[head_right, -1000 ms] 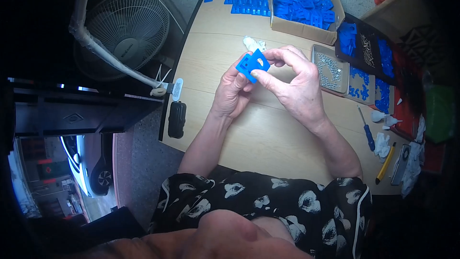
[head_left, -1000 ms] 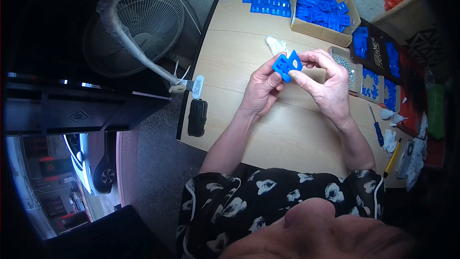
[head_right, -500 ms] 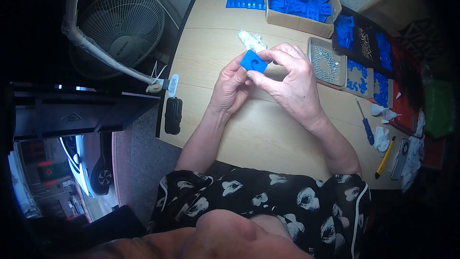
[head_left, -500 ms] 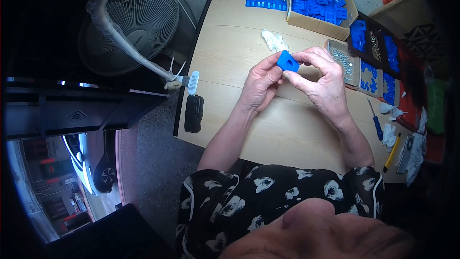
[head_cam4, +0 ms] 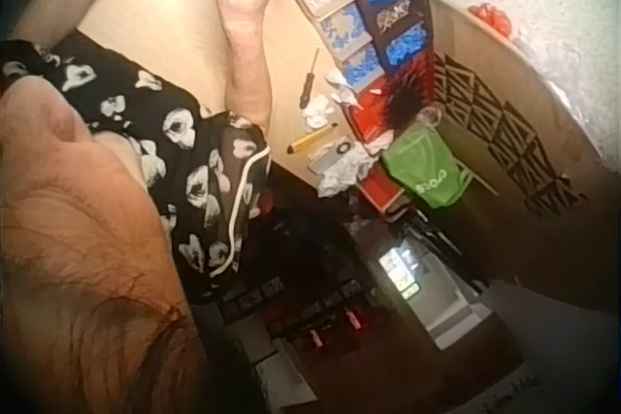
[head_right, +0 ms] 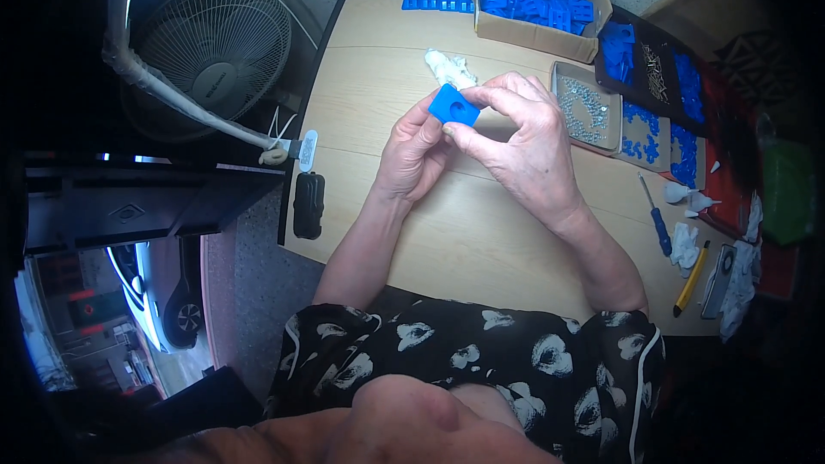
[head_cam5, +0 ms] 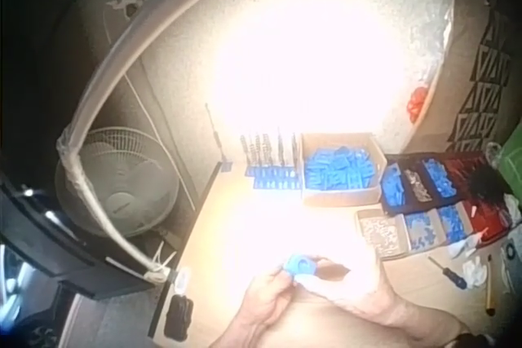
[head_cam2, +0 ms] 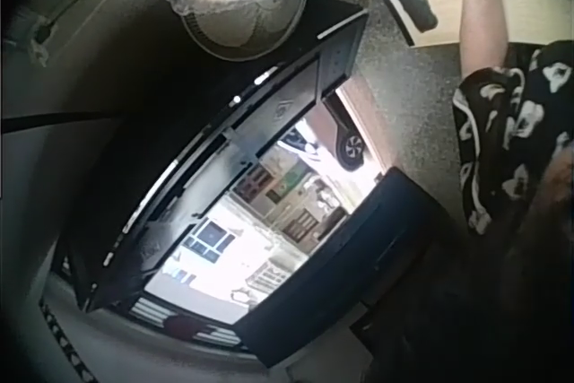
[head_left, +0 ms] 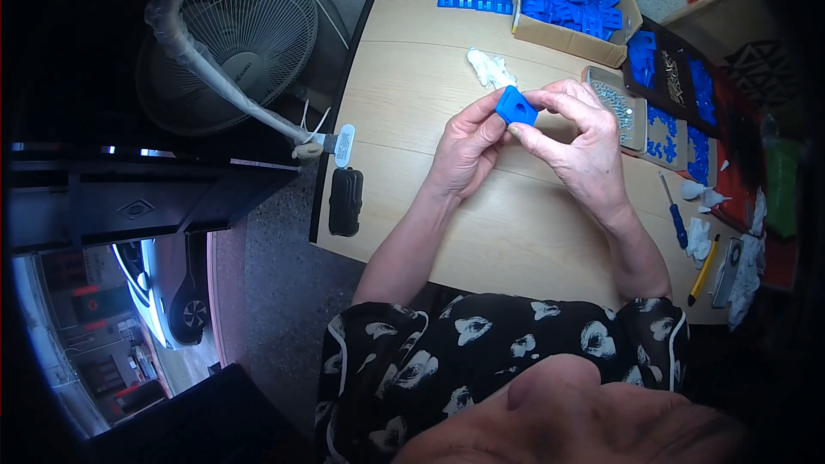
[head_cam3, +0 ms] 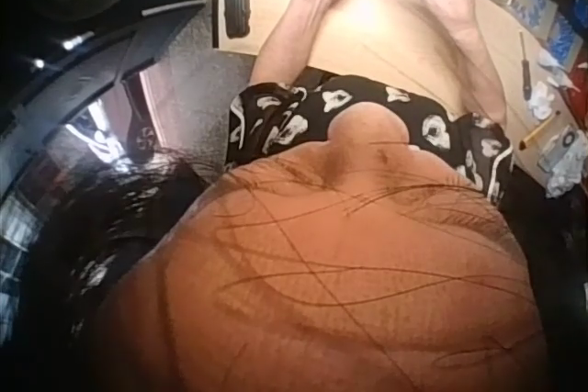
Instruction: The person assembles small blue plastic blocks and white plastic pins at a workbench using glue and a utility knife.
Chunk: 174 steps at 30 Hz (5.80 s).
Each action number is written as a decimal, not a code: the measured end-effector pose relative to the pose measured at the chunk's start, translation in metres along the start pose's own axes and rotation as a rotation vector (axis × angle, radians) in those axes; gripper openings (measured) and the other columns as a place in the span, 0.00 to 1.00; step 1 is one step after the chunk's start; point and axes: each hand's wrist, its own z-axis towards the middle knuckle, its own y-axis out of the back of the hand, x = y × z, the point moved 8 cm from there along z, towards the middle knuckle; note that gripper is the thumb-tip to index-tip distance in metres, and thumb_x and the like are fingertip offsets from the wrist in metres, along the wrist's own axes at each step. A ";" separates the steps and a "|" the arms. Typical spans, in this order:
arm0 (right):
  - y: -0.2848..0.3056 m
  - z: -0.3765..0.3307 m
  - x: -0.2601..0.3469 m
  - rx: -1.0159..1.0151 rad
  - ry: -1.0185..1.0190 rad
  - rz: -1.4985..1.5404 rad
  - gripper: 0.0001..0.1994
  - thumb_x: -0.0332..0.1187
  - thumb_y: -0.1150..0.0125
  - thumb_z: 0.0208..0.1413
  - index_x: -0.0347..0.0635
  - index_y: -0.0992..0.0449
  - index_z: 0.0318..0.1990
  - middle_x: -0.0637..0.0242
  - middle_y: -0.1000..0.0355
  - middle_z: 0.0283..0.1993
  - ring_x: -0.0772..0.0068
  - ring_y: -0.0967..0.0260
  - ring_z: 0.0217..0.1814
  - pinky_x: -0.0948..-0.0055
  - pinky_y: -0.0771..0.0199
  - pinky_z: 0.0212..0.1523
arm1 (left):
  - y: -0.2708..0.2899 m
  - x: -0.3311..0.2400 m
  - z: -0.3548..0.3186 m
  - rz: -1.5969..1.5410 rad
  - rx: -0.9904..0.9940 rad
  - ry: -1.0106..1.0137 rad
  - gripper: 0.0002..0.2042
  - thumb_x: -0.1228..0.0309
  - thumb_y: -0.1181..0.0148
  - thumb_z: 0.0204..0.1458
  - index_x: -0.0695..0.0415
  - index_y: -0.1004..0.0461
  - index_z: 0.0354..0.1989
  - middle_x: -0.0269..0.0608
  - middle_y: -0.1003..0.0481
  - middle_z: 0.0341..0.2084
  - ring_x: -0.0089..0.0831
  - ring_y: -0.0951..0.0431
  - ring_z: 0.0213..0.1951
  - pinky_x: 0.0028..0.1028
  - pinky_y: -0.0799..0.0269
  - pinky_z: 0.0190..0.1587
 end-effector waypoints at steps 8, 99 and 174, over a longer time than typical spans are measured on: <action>0.001 0.001 0.000 -0.004 0.014 -0.026 0.16 0.30 0.26 0.41 0.35 0.18 0.40 0.61 0.26 0.37 0.65 0.30 0.44 0.67 0.30 0.46 | -0.004 0.000 0.001 0.010 0.039 -0.001 0.20 0.74 0.46 0.62 0.59 0.34 0.63 0.45 0.27 0.54 0.32 0.25 0.54 0.31 0.27 0.57; -0.002 -0.013 -0.018 -0.069 -0.139 -0.072 0.14 0.31 0.29 0.44 0.33 0.19 0.38 0.61 0.27 0.34 0.68 0.29 0.35 0.67 0.32 0.37 | -0.003 0.021 -0.001 -0.013 0.059 0.035 0.22 0.63 0.50 0.65 0.68 0.36 0.60 0.46 0.28 0.52 0.31 0.29 0.55 0.33 0.35 0.62; 0.020 -0.035 -0.071 0.023 -0.455 0.394 0.08 0.27 0.37 0.57 0.31 0.22 0.41 0.73 0.27 0.31 0.89 0.34 0.31 0.86 0.32 0.34 | 0.005 0.042 -0.002 -0.040 0.095 0.208 0.24 0.61 0.48 0.64 0.66 0.38 0.61 0.49 0.28 0.53 0.32 0.27 0.55 0.30 0.31 0.60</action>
